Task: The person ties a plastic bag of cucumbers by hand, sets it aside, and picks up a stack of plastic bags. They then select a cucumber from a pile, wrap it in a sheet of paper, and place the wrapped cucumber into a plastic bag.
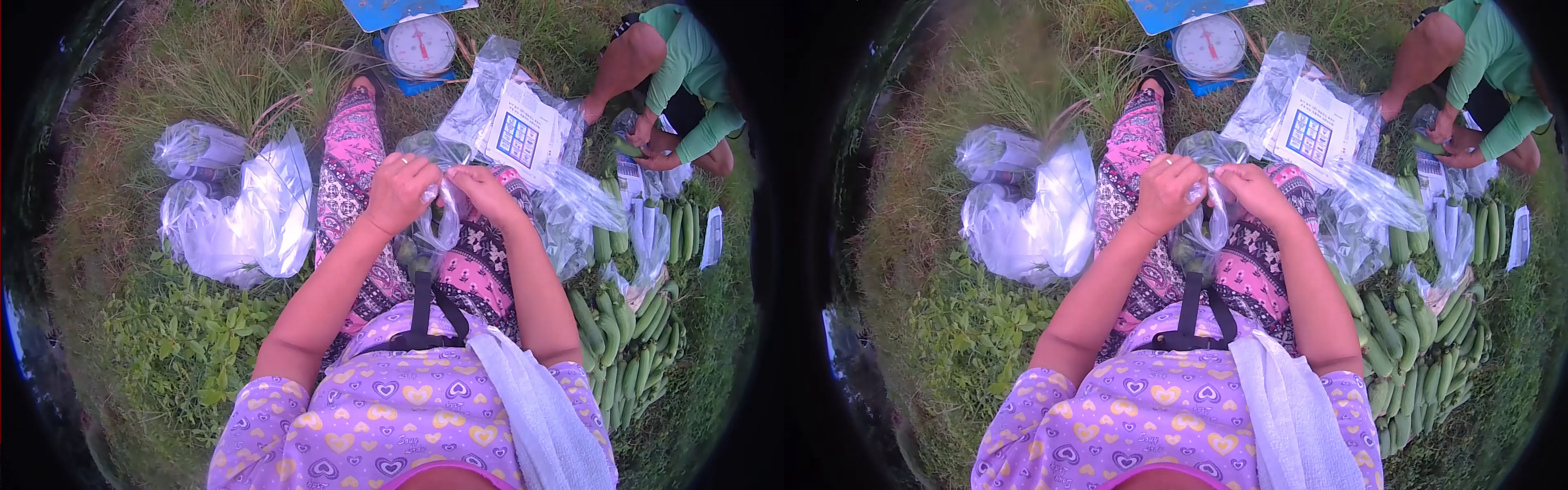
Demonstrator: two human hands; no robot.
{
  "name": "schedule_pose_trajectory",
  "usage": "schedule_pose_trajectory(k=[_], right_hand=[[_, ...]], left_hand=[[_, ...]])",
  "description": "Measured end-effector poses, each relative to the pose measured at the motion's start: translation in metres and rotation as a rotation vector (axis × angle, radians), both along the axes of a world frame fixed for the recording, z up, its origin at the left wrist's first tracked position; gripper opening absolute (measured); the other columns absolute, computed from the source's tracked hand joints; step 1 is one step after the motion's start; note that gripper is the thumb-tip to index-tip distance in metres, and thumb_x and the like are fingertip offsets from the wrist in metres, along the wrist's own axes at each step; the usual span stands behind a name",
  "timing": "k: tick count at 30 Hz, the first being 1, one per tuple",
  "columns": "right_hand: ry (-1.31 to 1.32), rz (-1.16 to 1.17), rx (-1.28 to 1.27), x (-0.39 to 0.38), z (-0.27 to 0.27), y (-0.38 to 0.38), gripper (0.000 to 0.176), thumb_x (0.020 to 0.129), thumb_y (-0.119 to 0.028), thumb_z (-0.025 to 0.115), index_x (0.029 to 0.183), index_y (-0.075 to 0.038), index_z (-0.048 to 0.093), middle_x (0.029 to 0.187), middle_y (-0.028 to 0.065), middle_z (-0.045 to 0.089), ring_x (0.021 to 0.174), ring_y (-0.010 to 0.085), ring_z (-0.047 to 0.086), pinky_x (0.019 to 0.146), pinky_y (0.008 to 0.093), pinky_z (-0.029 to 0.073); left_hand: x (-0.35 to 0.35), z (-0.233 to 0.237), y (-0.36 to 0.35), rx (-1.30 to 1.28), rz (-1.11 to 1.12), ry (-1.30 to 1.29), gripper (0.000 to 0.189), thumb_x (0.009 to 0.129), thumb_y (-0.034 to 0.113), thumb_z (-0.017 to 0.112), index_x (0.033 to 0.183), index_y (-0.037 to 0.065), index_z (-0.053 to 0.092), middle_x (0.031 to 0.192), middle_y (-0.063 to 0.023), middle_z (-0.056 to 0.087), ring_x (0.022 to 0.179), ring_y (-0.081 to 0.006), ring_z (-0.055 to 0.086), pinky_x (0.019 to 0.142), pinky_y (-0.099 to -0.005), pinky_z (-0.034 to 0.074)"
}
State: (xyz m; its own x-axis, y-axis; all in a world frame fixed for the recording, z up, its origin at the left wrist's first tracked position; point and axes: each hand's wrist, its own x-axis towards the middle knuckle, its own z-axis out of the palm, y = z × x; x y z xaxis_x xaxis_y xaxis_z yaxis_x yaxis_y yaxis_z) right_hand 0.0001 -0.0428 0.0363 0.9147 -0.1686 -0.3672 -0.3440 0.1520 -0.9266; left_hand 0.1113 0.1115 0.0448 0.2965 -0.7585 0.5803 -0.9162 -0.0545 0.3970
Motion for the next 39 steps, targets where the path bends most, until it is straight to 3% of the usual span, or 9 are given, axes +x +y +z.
schedule_pose_trajectory(k=[3, 9, 12, 15, 18, 25, 28, 34, 39], right_hand=[[0.215, 0.019, -0.264, 0.005, 0.010, 0.002, 0.034, 0.094, -0.033, 0.056, 0.090, -0.001, 0.067, 0.080, 0.0018, 0.066, 0.076, 0.0071, 0.058, 0.068, 0.0222, 0.045], [-0.016, -0.091, -0.054, 0.013, 0.006, 0.013, 0.026, 0.092, -0.026, 0.060, 0.095, -0.002, 0.071, 0.080, 0.0024, 0.067, 0.072, 0.0101, 0.057, 0.069, 0.0253, 0.045], [-0.216, -0.079, -0.841, 0.011, 0.016, 0.020, 0.016, 0.083, -0.024, 0.067, 0.084, -0.009, 0.072, 0.078, 0.0033, 0.065, 0.075, 0.0215, 0.062, 0.066, 0.0344, 0.047], [-0.319, -0.020, -1.427, 0.016, 0.051, 0.031, 0.014, 0.080, -0.024, 0.066, 0.076, -0.011, 0.070, 0.077, 0.0050, 0.060, 0.079, 0.0270, 0.059, 0.066, 0.0400, 0.048], [-0.391, 0.083, -1.510, 0.027, 0.047, 0.025, 0.018, 0.080, -0.026, 0.064, 0.069, -0.011, 0.067, 0.073, 0.0042, 0.056, 0.078, 0.0233, 0.057, 0.065, 0.0404, 0.048], [-0.334, 0.382, -1.622, 0.068, 0.027, 0.004, 0.020, 0.081, -0.027, 0.063, 0.072, -0.010, 0.069, 0.081, 0.0056, 0.062, 0.083, 0.0231, 0.060, 0.070, 0.0378, 0.050], [-0.257, 0.471, -1.631, 0.076, 0.018, -0.006, 0.022, 0.082, -0.028, 0.061, 0.074, -0.010, 0.070, 0.083, 0.0062, 0.064, 0.086, 0.0239, 0.061, 0.072, 0.0379, 0.051], [-0.078, 0.492, -1.548, 0.080, -0.010, -0.014, 0.028, 0.085, -0.033, 0.060, 0.075, -0.009, 0.071, 0.089, 0.0069, 0.065, 0.090, 0.0263, 0.061, 0.077, 0.0390, 0.050], [-0.082, 0.240, -1.450, 0.074, 0.003, -0.007, 0.028, 0.086, -0.033, 0.062, 0.080, -0.007, 0.071, 0.087, 0.0080, 0.065, 0.090, 0.0262, 0.061, 0.078, 0.0383, 0.049]], left_hand=[[0.001, 0.007, -0.003, -0.091, 0.029, -0.085, 0.021, 0.062, 0.012, 0.073, 0.069, 0.012, 0.053, 0.070, -0.0031, 0.053, 0.068, -0.0237, 0.055, 0.063, -0.0366, 0.043], [-0.005, 0.007, 0.004, -0.071, 0.145, -0.100, 0.022, 0.063, 0.016, 0.074, 0.067, 0.011, 0.053, 0.069, -0.0026, 0.052, 0.066, -0.0227, 0.055, 0.058, -0.0356, 0.043], [-0.006, 0.006, 0.009, -0.022, 0.173, -0.066, 0.023, 0.063, 0.015, 0.075, 0.065, 0.011, 0.053, 0.066, -0.0034, 0.052, 0.064, -0.0231, 0.055, 0.057, -0.0355, 0.044], [-0.009, 0.014, 0.013, 0.058, 0.206, -0.060, 0.021, 0.065, 0.016, 0.074, 0.064, 0.010, 0.054, 0.065, -0.0050, 0.055, 0.064, -0.0238, 0.057, 0.058, -0.0348, 0.046], [-0.010, 0.014, 0.015, 0.168, 0.259, -0.103, 0.016, 0.071, 0.018, 0.069, 0.065, 0.008, 0.058, 0.067, -0.0073, 0.060, 0.066, -0.0246, 0.061, 0.059, -0.0344, 0.049], [-0.033, -0.007, 0.023, 0.555, 0.277, -0.129, 0.018, 0.079, 0.018, 0.060, 0.065, 0.007, 0.062, 0.065, -0.0102, 0.063, 0.062, -0.0254, 0.063, 0.059, -0.0362, 0.052], [-0.048, -0.010, 0.039, 0.551, 0.263, -0.064, 0.018, 0.080, 0.018, 0.061, 0.065, 0.007, 0.062, 0.065, -0.0101, 0.063, 0.062, -0.0250, 0.063, 0.058, -0.0355, 0.052], [-0.062, -0.013, 0.058, 0.563, 0.223, 0.080, 0.022, 0.082, 0.020, 0.062, 0.066, 0.005, 0.061, 0.064, -0.0115, 0.062, 0.062, -0.0278, 0.063, 0.060, -0.0383, 0.051], [-0.053, -0.001, 0.063, 0.449, 0.214, 0.301, 0.026, 0.084, 0.020, 0.060, 0.065, 0.003, 0.060, 0.074, -0.0144, 0.063, 0.071, -0.0283, 0.062, 0.066, -0.0381, 0.049]])
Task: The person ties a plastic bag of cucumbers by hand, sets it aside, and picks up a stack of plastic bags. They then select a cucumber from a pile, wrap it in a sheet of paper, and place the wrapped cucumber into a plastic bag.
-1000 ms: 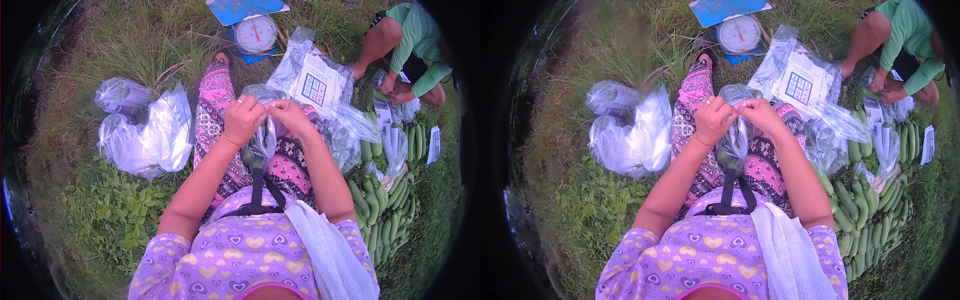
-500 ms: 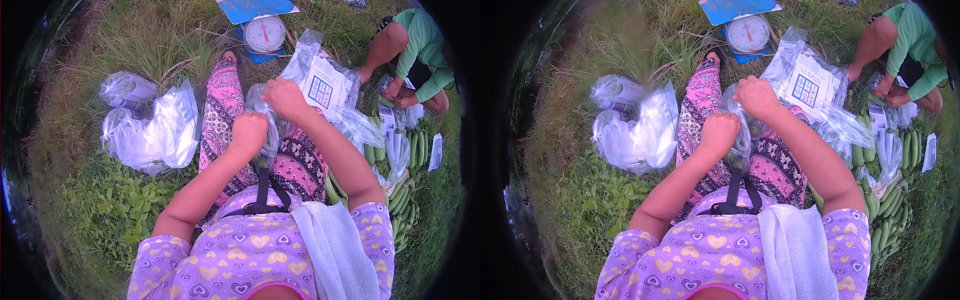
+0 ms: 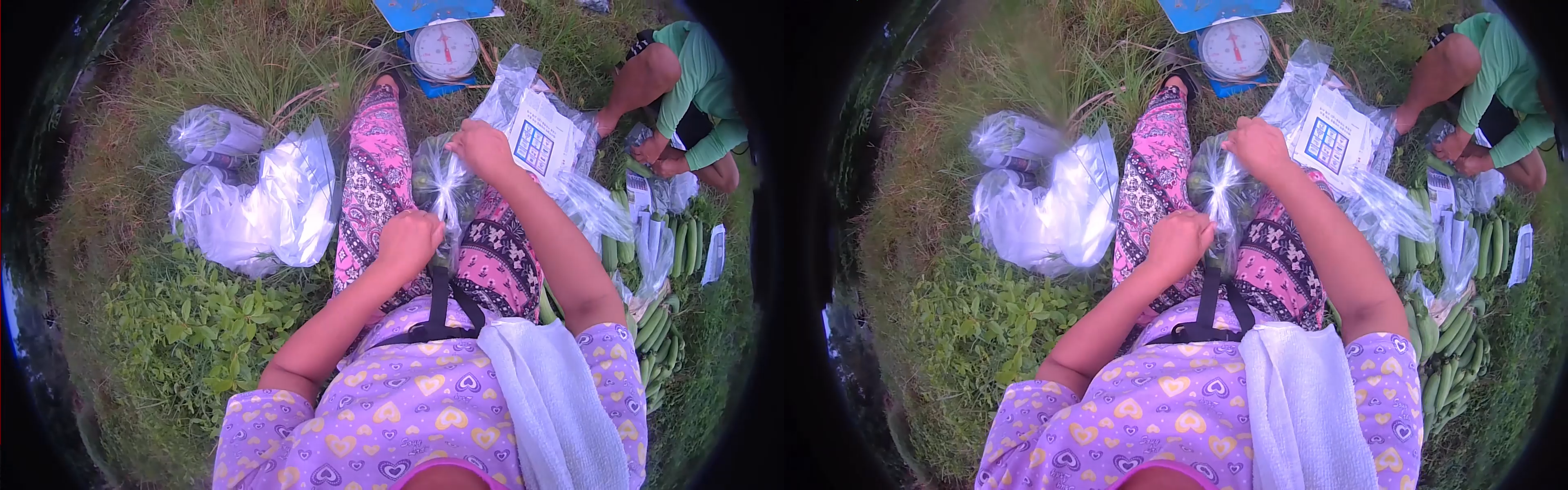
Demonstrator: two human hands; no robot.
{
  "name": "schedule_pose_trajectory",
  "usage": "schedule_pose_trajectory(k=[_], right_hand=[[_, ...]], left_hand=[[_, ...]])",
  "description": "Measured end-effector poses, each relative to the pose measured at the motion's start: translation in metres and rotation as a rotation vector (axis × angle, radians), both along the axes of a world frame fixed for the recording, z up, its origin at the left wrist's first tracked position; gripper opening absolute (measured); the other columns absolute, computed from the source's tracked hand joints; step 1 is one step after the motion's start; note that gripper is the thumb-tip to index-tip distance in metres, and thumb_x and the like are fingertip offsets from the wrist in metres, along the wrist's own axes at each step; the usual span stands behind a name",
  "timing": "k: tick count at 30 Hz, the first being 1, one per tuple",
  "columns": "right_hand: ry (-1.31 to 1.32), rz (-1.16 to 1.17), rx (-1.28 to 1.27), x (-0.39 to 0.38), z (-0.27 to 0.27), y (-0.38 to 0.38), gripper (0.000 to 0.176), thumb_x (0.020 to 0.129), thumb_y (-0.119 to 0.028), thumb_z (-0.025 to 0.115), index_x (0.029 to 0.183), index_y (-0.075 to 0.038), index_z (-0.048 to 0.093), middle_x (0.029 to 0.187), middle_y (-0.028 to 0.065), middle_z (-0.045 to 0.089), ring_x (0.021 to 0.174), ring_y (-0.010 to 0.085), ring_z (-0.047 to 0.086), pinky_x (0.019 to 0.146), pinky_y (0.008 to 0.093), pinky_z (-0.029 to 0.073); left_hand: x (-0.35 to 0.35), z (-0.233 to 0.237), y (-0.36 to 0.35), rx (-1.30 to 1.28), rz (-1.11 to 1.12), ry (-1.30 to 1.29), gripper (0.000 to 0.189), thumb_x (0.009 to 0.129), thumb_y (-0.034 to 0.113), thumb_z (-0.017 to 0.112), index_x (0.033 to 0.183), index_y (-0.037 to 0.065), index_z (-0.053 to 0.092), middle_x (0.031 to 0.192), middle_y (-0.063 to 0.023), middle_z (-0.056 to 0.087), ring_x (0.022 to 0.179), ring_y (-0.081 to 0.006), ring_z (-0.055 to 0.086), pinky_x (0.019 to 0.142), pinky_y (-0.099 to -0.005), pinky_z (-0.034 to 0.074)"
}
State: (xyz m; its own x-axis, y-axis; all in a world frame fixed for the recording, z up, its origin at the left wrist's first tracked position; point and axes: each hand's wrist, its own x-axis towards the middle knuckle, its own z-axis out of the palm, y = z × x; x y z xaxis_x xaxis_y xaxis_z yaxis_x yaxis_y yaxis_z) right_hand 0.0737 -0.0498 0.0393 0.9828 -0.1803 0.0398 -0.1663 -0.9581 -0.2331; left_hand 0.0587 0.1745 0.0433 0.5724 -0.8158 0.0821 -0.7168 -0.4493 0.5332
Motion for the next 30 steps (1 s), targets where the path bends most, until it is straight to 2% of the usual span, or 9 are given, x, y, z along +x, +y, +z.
schedule_pose_trajectory(k=[2, 4, 5, 8, 12, 15, 19, 24, 30], right_hand=[[-0.102, -0.051, 0.297, -0.005, 0.005, 0.000, 0.027, 0.087, -0.031, 0.062, 0.082, -0.006, 0.070, 0.085, 0.0073, 0.065, 0.085, 0.0238, 0.061, 0.077, 0.0359, 0.048], [-0.198, -0.076, 0.789, -0.013, 0.007, 0.009, 0.027, 0.089, -0.029, 0.061, 0.082, -0.005, 0.070, 0.083, 0.0060, 0.066, 0.077, 0.0197, 0.061, 0.074, 0.0330, 0.047], [-0.159, -0.099, 0.986, -0.020, 0.012, 0.020, 0.030, 0.093, -0.029, 0.055, 0.082, -0.004, 0.069, 0.081, 0.0043, 0.067, 0.068, 0.0123, 0.056, 0.067, 0.0290, 0.045], [-0.124, -0.171, 1.351, -0.031, 0.016, 0.032, 0.031, 0.095, -0.030, 0.052, 0.084, -0.005, 0.067, 0.080, 0.0036, 0.068, 0.066, 0.0075, 0.053, 0.060, 0.0275, 0.043], [-0.013, -0.244, 1.830, -0.033, 0.023, 0.029, 0.031, 0.098, -0.029, 0.047, 0.076, -0.008, 0.054, 0.066, -0.0002, 0.056, 0.056, 0.0072, 0.049, 0.048, 0.0206, 0.034], [0.258, -0.050, 1.731, -0.014, 0.027, 0.013, 0.033, 0.098, -0.030, 0.049, 0.071, -0.010, 0.049, 0.059, -0.0036, 0.046, 0.049, 0.0054, 0.040, 0.043, 0.0214, 0.028], [0.617, 0.157, 1.345, 0.013, 0.048, -0.001, 0.035, 0.096, -0.029, 0.053, 0.068, -0.010, 0.046, 0.054, -0.0059, 0.037, 0.046, 0.0044, 0.031, 0.043, 0.0229, 0.023], [0.930, 0.319, 1.312, 0.037, 0.034, -0.019, 0.033, 0.097, -0.028, 0.051, 0.069, -0.012, 0.043, 0.056, -0.0075, 0.033, 0.046, 0.0051, 0.029, 0.043, 0.0236, 0.023], [1.150, 0.287, 1.346, 0.057, 0.012, -0.026, 0.038, 0.097, -0.027, 0.051, 0.064, -0.012, 0.040, 0.055, -0.0064, 0.031, 0.045, 0.0061, 0.028, 0.042, 0.0243, 0.021]], left_hand=[[0.007, 0.005, 0.002, -0.139, 0.043, 0.104, 0.025, 0.086, 0.018, 0.058, 0.065, 0.003, 0.061, 0.079, -0.0139, 0.064, 0.074, -0.0245, 0.062, 0.068, -0.0343, 0.048], [0.015, -0.004, -0.007, -0.383, 0.115, 0.410, 0.027, 0.089, 0.019, 0.055, 0.068, 0.002, 0.060, 0.081, -0.0111, 0.063, 0.076, -0.0195, 0.059, 0.070, -0.0314, 0.046], [0.018, -0.007, -0.012, -0.510, 0.151, 0.558, 0.028, 0.091, 0.019, 0.054, 0.069, 0.002, 0.060, 0.082, -0.0097, 0.062, 0.077, -0.0170, 0.057, 0.071, -0.0300, 0.044], [0.018, -0.009, -0.029, -0.621, 0.298, 1.058, 0.031, 0.096, 0.022, 0.050, 0.075, 0.002, 0.061, 0.078, -0.0026, 0.059, 0.076, -0.0110, 0.053, 0.071, -0.0262, 0.042], [0.026, -0.018, -0.038, -0.737, 0.299, 1.111, 0.033, 0.098, 0.022, 0.047, 0.073, 0.002, 0.057, 0.073, -0.0011, 0.057, 0.071, -0.0075, 0.050, 0.068, -0.0254, 0.040], [0.026, -0.019, -0.043, -0.788, 0.271, 1.065, 0.034, 0.098, 0.021, 0.046, 0.069, 0.004, 0.053, 0.070, -0.0006, 0.056, 0.066, -0.0078, 0.047, 0.064, -0.0259, 0.040], [0.030, -0.007, -0.049, -0.592, 0.208, 0.874, 0.033, 0.097, 0.017, 0.047, 0.067, 0.003, 0.046, 0.064, -0.0024, 0.050, 0.061, -0.0091, 0.043, 0.057, -0.0281, 0.037], [0.015, -0.010, -0.040, -0.511, 0.116, 0.691, 0.032, 0.097, 0.014, 0.046, 0.067, 0.003, 0.043, 0.062, 0.0001, 0.041, 0.059, -0.0088, 0.038, 0.055, -0.0282, 0.034], [0.003, -0.010, -0.022, -0.405, 0.116, 0.857, 0.032, 0.098, 0.014, 0.043, 0.068, 0.001, 0.043, 0.062, -0.0014, 0.040, 0.057, -0.0105, 0.039, 0.055, -0.0289, 0.035]])
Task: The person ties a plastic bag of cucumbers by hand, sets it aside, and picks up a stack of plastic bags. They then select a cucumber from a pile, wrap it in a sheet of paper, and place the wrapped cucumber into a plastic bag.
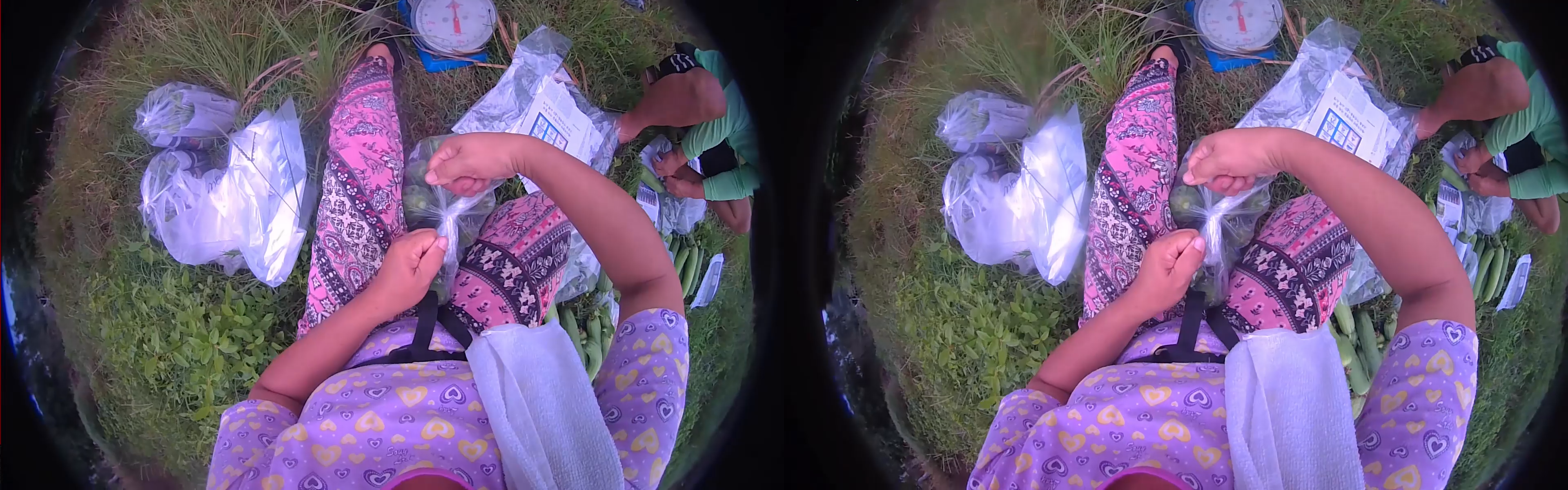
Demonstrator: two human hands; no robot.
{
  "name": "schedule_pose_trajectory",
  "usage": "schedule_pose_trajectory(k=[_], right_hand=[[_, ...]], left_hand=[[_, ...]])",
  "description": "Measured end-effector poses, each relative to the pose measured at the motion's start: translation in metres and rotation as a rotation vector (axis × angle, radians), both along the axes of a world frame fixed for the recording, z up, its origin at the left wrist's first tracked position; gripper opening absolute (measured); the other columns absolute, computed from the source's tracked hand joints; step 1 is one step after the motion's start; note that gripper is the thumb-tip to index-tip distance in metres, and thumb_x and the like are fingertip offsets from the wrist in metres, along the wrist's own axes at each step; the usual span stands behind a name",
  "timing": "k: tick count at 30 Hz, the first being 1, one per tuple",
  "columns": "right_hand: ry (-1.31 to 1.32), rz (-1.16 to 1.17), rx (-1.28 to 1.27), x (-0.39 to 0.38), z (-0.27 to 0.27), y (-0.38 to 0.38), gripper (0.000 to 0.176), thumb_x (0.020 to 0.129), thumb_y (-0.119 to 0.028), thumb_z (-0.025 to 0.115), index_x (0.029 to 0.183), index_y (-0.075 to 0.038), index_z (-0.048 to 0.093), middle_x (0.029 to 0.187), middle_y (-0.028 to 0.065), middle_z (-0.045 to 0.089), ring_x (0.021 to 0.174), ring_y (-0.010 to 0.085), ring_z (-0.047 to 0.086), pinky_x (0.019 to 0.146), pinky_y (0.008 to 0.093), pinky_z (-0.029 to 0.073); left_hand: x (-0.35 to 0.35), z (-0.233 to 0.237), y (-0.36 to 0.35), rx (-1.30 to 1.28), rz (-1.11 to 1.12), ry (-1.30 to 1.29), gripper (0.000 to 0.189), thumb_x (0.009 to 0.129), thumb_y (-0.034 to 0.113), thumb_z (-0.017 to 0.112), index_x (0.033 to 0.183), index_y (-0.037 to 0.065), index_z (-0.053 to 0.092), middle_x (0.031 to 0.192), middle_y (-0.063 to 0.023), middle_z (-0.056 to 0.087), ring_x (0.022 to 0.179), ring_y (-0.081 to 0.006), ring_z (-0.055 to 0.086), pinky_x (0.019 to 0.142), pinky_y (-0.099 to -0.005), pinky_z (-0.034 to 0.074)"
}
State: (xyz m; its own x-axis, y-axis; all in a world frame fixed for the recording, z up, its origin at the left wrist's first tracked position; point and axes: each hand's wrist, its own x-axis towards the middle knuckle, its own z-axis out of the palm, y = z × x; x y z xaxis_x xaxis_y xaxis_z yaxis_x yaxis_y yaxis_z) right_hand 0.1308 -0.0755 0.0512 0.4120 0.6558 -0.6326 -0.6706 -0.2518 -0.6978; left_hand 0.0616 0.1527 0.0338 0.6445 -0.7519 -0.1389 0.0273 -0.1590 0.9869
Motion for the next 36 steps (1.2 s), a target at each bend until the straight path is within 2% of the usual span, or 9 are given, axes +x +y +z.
schedule_pose_trajectory(k=[2, 6, 9, 15, 18, 21, 33, 36], right_hand=[[0.031, 0.007, -0.004, 0.005, -0.005, -0.003, 0.040, 0.097, -0.027, 0.050, 0.062, -0.011, 0.039, 0.054, -0.0056, 0.031, 0.045, 0.0070, 0.028, 0.042, 0.0247, 0.021], [0.129, -0.014, 0.054, 0.009, -0.015, -0.008, 0.040, 0.097, -0.025, 0.049, 0.062, -0.010, 0.038, 0.054, -0.0052, 0.030, 0.045, 0.0073, 0.027, 0.042, 0.0243, 0.020], [0.161, -0.039, 0.103, 0.010, -0.022, -0.011, 0.040, 0.098, -0.023, 0.049, 0.062, -0.010, 0.038, 0.054, -0.0050, 0.030, 0.045, 0.0073, 0.027, 0.041, 0.0242, 0.019], [0.222, -0.075, 0.140, 0.011, -0.027, -0.016, 0.040, 0.097, -0.022, 0.049, 0.061, -0.010, 0.038, 0.055, -0.0048, 0.030, 0.046, 0.0071, 0.027, 0.041, 0.0239, 0.020], [0.262, -0.101, 0.172, 0.011, -0.030, -0.019, 0.039, 0.097, -0.022, 0.050, 0.061, -0.009, 0.039, 0.055, -0.0046, 0.031, 0.046, 0.0071, 0.028, 0.042, 0.0237, 0.020], [0.267, -0.107, 0.201, 0.012, -0.032, -0.020, 0.039, 0.097, -0.021, 0.050, 0.061, -0.009, 0.039, 0.055, -0.0045, 0.032, 0.046, 0.0072, 0.028, 0.042, 0.0236, 0.021], [0.251, -0.125, 0.211, 0.009, -0.037, -0.030, 0.039, 0.096, -0.023, 0.051, 0.062, -0.009, 0.041, 0.054, -0.0039, 0.034, 0.047, 0.0078, 0.031, 0.043, 0.0234, 0.024], [0.142, -0.138, 0.171, 0.005, -0.022, -0.029, 0.039, 0.097, -0.023, 0.051, 0.062, -0.010, 0.038, 0.055, -0.0051, 0.033, 0.048, 0.0068, 0.030, 0.044, 0.0236, 0.024]], left_hand=[[-0.002, 0.001, 0.006, -0.006, -0.008, 0.012, 0.033, 0.098, 0.014, 0.043, 0.068, 0.001, 0.044, 0.063, -0.0013, 0.041, 0.057, -0.0101, 0.040, 0.055, -0.0284, 0.035], [-0.007, 0.000, 0.027, 0.061, -0.030, 0.313, 0.032, 0.098, 0.013, 0.043, 0.069, 0.001, 0.046, 0.065, -0.0007, 0.045, 0.056, -0.0088, 0.041, 0.055, -0.0261, 0.036], [-0.006, 0.005, 0.039, 0.087, -0.085, 0.238, 0.031, 0.098, 0.013, 0.043, 0.071, 0.000, 0.048, 0.067, -0.0015, 0.047, 0.058, -0.0092, 0.042, 0.056, -0.0263, 0.037], [-0.007, 0.014, 0.052, 0.100, -0.087, 0.251, 0.027, 0.096, 0.010, 0.047, 0.072, -0.002, 0.047, 0.068, -0.0040, 0.047, 0.061, -0.0114, 0.044, 0.057, -0.0273, 0.037], [-0.004, 0.022, 0.051, 0.087, -0.062, 0.286, 0.031, 0.094, 0.006, 0.050, 0.067, -0.001, 0.037, 0.062, -0.0062, 0.035, 0.056, -0.0171, 0.036, 0.055, -0.0322, 0.033], [-0.003, 0.023, 0.057, 0.113, -0.070, 0.313, 0.032, 0.094, 0.007, 0.051, 0.067, -0.001, 0.036, 0.062, -0.0065, 0.036, 0.056, -0.0177, 0.036, 0.054, -0.0327, 0.033], [-0.002, 0.019, 0.064, 0.101, -0.066, 0.328, 0.031, 0.094, 0.007, 0.051, 0.067, -0.001, 0.035, 0.062, -0.0065, 0.036, 0.055, -0.0160, 0.035, 0.052, -0.0330, 0.032], [0.005, 0.017, 0.067, 0.145, -0.093, 0.452, 0.032, 0.097, 0.013, 0.044, 0.067, 0.001, 0.043, 0.068, -0.0042, 0.047, 0.061, -0.0113, 0.042, 0.056, -0.0257, 0.036]])
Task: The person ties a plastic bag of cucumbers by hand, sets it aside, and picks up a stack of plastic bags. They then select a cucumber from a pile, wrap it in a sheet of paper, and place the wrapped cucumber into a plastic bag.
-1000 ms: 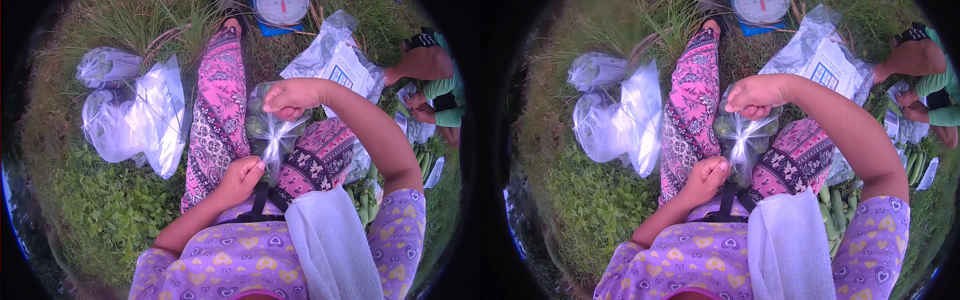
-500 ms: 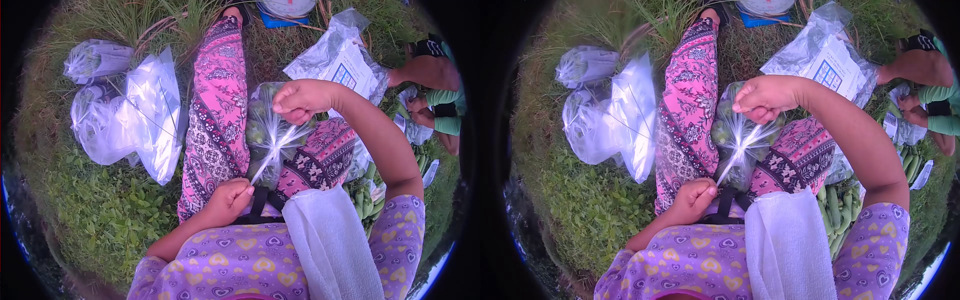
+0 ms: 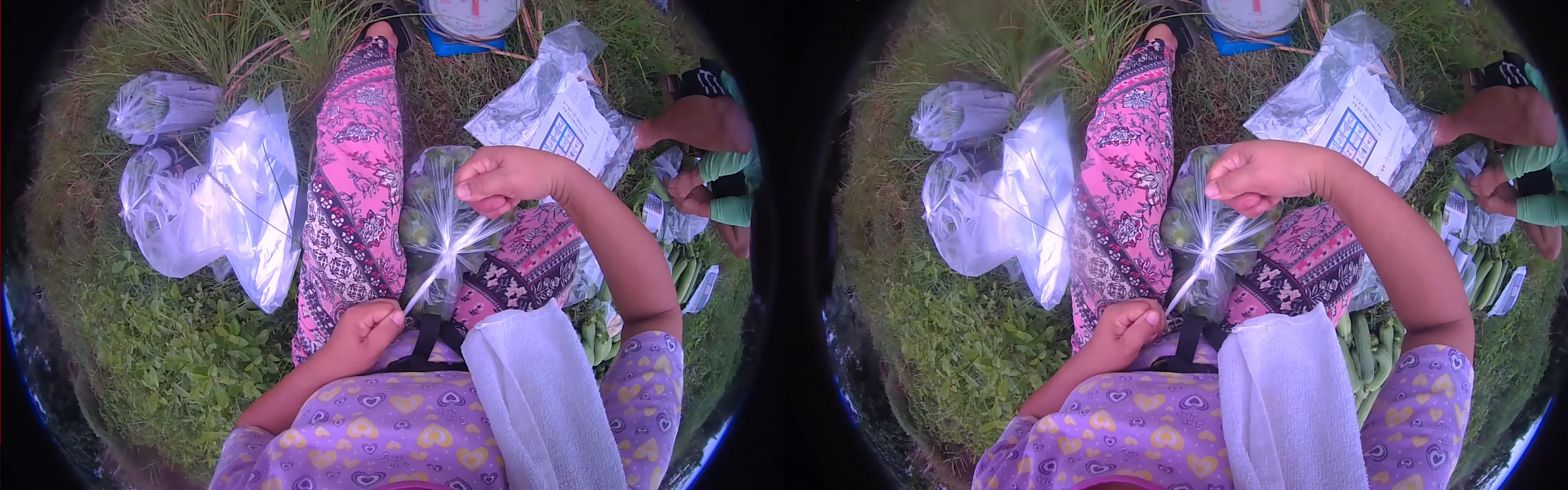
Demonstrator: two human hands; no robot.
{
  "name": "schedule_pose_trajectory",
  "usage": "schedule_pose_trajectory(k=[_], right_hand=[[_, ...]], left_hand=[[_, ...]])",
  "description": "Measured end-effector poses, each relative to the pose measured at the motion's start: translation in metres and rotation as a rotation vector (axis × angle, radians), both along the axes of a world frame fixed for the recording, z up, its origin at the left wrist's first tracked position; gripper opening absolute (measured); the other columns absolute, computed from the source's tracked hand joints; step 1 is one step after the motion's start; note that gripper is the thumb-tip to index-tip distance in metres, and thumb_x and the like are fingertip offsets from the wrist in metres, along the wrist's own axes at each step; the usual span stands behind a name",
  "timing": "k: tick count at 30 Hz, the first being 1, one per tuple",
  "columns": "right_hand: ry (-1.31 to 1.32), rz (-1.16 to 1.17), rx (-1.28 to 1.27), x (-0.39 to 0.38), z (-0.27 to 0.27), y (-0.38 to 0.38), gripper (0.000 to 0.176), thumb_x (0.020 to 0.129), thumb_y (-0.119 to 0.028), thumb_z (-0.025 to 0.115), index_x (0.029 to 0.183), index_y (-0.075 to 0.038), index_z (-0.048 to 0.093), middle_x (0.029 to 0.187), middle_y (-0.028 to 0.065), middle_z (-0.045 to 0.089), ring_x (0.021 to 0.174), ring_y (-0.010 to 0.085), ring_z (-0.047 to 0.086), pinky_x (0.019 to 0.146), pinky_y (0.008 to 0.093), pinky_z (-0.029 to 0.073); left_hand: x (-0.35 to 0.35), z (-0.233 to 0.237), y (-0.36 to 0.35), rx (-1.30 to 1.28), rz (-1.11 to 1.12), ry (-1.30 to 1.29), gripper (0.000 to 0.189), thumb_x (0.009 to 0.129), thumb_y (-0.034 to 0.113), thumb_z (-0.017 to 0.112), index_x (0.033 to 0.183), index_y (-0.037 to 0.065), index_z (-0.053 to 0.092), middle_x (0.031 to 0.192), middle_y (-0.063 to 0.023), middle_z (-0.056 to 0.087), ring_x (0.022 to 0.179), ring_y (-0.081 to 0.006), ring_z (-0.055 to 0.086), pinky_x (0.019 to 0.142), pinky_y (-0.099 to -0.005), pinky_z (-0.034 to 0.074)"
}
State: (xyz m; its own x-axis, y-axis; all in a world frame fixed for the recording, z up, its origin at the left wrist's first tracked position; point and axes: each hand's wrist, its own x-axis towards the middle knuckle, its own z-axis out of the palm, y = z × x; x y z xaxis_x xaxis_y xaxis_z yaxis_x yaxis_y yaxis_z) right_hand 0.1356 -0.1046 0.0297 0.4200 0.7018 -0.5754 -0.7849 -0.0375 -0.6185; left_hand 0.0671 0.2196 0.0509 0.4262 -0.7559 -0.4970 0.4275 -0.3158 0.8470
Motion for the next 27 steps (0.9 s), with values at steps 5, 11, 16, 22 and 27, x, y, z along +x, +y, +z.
schedule_pose_trajectory(k=[5, 11, 16, 22, 27], right_hand=[[-0.405, -0.164, -0.284, -0.056, 0.038, 0.008, 0.038, 0.096, -0.022, 0.054, 0.064, -0.008, 0.037, 0.057, -0.0050, 0.033, 0.051, 0.0058, 0.030, 0.047, 0.0257, 0.026], [-0.647, -0.703, -0.695, -0.150, 0.034, 0.081, 0.029, 0.088, -0.015, 0.063, 0.070, -0.003, 0.044, 0.058, 0.0001, 0.034, 0.053, 0.0083, 0.031, 0.048, 0.0288, 0.029], [-0.851, -1.094, -0.800, -0.159, -0.003, 0.147, 0.012, 0.084, -0.010, 0.065, 0.088, 0.000, 0.061, 0.064, 0.0129, 0.057, 0.056, 0.0130, 0.047, 0.054, 0.0321, 0.041], [-0.770, -1.219, -0.776, -0.157, -0.021, 0.139, 0.012, 0.091, -0.012, 0.059, 0.093, -0.001, 0.064, 0.068, 0.0187, 0.060, 0.059, 0.0152, 0.057, 0.057, 0.0333, 0.045], [-0.802, -1.108, -0.778, -0.154, -0.021, 0.135, 0.021, 0.094, -0.019, 0.056, 0.088, -0.001, 0.063, 0.069, 0.0184, 0.061, 0.058, 0.0151, 0.053, 0.056, 0.0341, 0.043]], left_hand=[[0.025, 0.013, -0.011, -0.089, 0.380, 0.486, 0.036, 0.099, 0.021, 0.042, 0.066, 0.007, 0.043, 0.066, -0.0014, 0.045, 0.059, -0.0084, 0.039, 0.050, -0.0236, 0.030], [0.046, 0.037, -0.061, -0.181, 0.378, 0.158, 0.035, 0.097, 0.022, 0.045, 0.065, 0.009, 0.044, 0.063, 0.0000, 0.045, 0.059, -0.0074, 0.041, 0.049, -0.0236, 0.031], [0.015, 0.046, -0.113, -0.171, 0.114, -0.296, 0.037, 0.095, 0.021, 0.051, 0.062, 0.008, 0.044, 0.060, 0.0033, 0.048, 0.058, -0.0047, 0.043, 0.051, -0.0245, 0.033], [-0.008, 0.025, -0.107, -0.355, 0.355, -0.466, 0.019, 0.089, 0.018, 0.061, 0.093, 0.000, 0.055, 0.092, -0.0086, 0.058, 0.084, -0.0120, 0.056, 0.070, -0.0268, 0.045], [-0.029, -0.008, -0.082, -0.044, 0.099, -0.816, 0.065, 0.085, 0.028, 0.066, 0.136, -0.003, 0.041, 0.133, -0.0255, 0.047, 0.125, -0.0352, 0.047, 0.104, -0.0410, 0.036]])
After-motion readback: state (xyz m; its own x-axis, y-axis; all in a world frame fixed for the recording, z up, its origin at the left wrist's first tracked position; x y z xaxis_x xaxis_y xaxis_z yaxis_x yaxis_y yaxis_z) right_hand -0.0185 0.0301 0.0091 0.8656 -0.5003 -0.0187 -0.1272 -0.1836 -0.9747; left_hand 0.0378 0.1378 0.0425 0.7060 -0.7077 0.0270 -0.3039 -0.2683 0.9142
